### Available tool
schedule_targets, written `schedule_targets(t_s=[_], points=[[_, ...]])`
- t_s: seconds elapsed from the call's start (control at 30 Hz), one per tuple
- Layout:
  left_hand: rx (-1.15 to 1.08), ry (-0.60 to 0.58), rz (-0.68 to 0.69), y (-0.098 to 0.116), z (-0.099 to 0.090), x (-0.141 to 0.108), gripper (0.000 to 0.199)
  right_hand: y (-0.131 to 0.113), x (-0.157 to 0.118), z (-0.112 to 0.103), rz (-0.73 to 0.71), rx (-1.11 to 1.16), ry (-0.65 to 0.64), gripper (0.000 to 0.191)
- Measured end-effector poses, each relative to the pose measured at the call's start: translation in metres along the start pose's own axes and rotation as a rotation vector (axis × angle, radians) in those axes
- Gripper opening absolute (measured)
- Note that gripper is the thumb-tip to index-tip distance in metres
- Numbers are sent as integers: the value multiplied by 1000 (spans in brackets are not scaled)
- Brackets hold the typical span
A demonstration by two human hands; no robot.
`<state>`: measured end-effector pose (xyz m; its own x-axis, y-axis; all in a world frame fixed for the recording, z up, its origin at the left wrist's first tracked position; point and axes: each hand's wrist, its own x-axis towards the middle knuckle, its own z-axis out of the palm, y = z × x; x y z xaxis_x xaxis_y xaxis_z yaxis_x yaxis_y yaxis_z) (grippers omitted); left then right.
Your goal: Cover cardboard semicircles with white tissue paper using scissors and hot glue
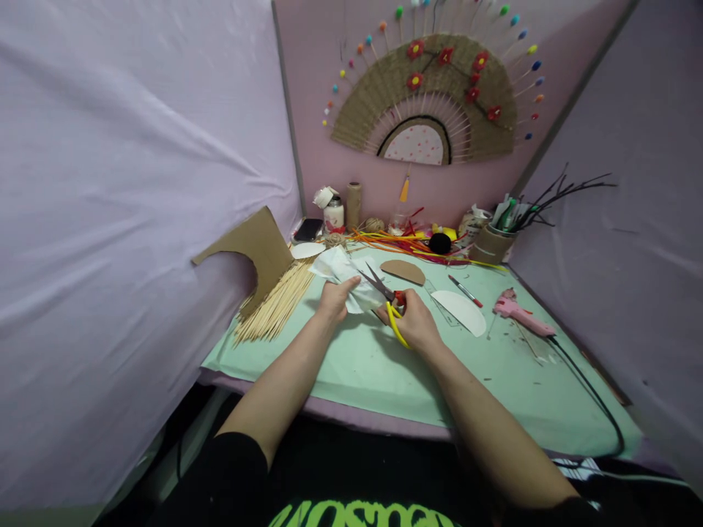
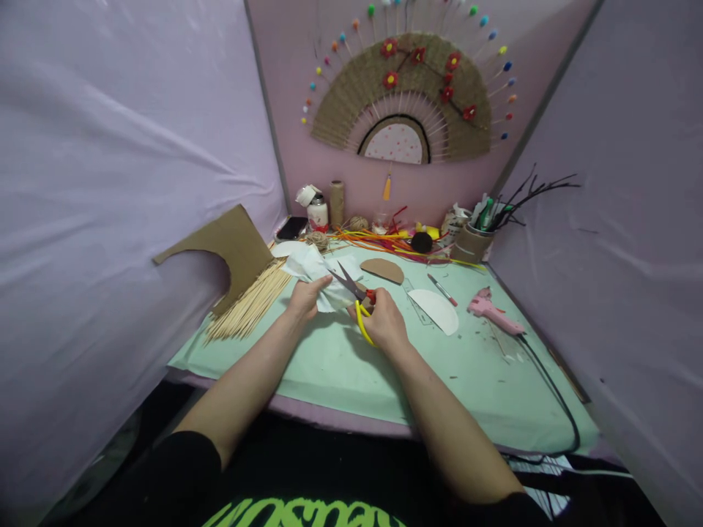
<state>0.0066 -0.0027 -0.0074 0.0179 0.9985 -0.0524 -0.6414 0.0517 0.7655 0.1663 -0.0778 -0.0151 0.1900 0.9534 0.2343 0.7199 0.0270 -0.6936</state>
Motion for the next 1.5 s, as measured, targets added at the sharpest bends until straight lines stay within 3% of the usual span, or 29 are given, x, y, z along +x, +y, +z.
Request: schedule_targets(t_s=[0.17,0.47,1.2,1.5], points=[[46,46,78,0,1,-1,60,0,-1,1,-51,-122,11,38],[99,14,44,-3,6,-8,59,-1,-2,1,-33,-181,8,34],[82,7,40,-4,8,-12,56,-7,-6,-3,-9,-198,13,46],[126,35,68,-5,4,-8,55,-4,-6,-4,-33,-161,-46,40]])
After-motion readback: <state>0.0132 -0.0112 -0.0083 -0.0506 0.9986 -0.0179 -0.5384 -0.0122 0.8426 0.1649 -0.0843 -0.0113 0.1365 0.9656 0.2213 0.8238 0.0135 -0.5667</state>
